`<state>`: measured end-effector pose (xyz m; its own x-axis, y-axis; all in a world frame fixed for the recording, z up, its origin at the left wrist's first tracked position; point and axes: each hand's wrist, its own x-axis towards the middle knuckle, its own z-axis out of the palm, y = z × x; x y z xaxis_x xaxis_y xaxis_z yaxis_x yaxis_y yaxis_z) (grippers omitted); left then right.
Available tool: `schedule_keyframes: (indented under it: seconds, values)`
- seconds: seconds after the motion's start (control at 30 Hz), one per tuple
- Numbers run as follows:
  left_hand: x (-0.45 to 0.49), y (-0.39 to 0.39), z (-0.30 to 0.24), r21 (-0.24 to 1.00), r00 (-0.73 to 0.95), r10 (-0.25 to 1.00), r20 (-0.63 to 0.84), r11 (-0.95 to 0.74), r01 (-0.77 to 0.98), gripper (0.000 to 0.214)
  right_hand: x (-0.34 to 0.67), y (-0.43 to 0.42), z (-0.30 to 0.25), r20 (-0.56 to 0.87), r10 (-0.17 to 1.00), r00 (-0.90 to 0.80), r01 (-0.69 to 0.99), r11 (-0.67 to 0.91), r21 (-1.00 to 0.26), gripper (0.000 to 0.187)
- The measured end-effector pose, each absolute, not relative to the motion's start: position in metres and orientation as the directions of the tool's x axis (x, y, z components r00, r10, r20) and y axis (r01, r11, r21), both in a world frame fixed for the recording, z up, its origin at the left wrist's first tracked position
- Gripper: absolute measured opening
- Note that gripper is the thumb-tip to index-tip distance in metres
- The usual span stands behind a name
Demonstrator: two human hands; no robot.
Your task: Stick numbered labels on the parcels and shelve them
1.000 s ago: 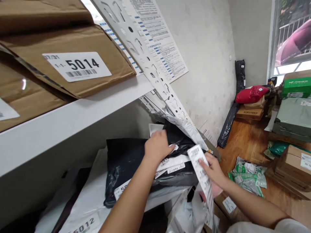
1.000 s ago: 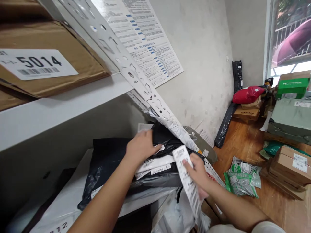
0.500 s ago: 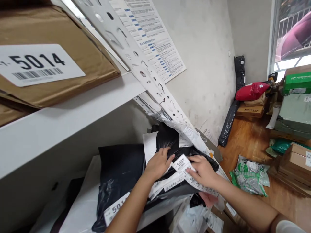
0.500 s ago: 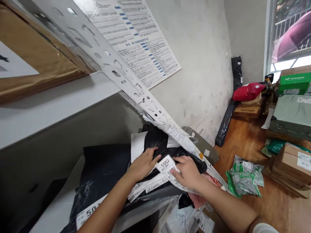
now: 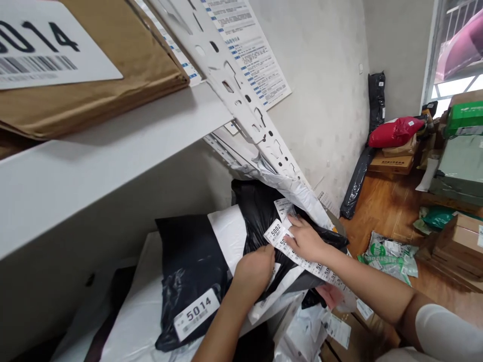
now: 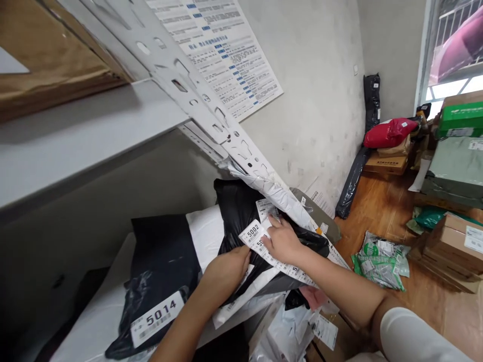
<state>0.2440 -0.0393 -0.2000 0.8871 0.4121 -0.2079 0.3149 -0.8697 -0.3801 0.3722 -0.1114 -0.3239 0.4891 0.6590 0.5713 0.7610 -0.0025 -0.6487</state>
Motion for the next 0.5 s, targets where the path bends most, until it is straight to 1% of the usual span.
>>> schedule_keyframes:
  seconds: [0.13, 0.27, 0.33, 0.4, 0.5]
  values:
    - [0.239, -0.041, -0.208, -0.396, 0.891, 0.425, -0.157, -0.854, 0.338, 0.042, 0.371, -0.112, -0.330, 0.596, 0.643, 0.481, 0.781, -0.006, -0.625, 0.025]
    - [0.241, -0.038, -0.211, -0.379, 0.901, 0.412, -0.137, -0.862, 0.337, 0.042, 0.372, -0.111, -0.332, 0.598, 0.649, 0.470, 0.799, -0.026, -0.601, 0.024]
    - [0.240, -0.034, -0.211, -0.348, 0.908, 0.401, -0.119, -0.874, 0.340, 0.040, 0.373, -0.110, -0.331, 0.596, 0.650, 0.472, 0.799, -0.028, -0.601, 0.025]
    - [0.238, -0.030, -0.209, -0.251, 0.930, 0.360, -0.080, -0.910, 0.330, 0.036, 0.376, -0.111, -0.331, 0.596, 0.649, 0.472, 0.793, -0.018, -0.609, 0.029]
    - [0.226, -0.027, -0.208, -0.011, 0.957, 0.287, 0.029, -0.958, 0.288, 0.029, 0.383, -0.116, -0.334, 0.616, 0.631, 0.471, 0.774, 0.039, -0.632, 0.036]
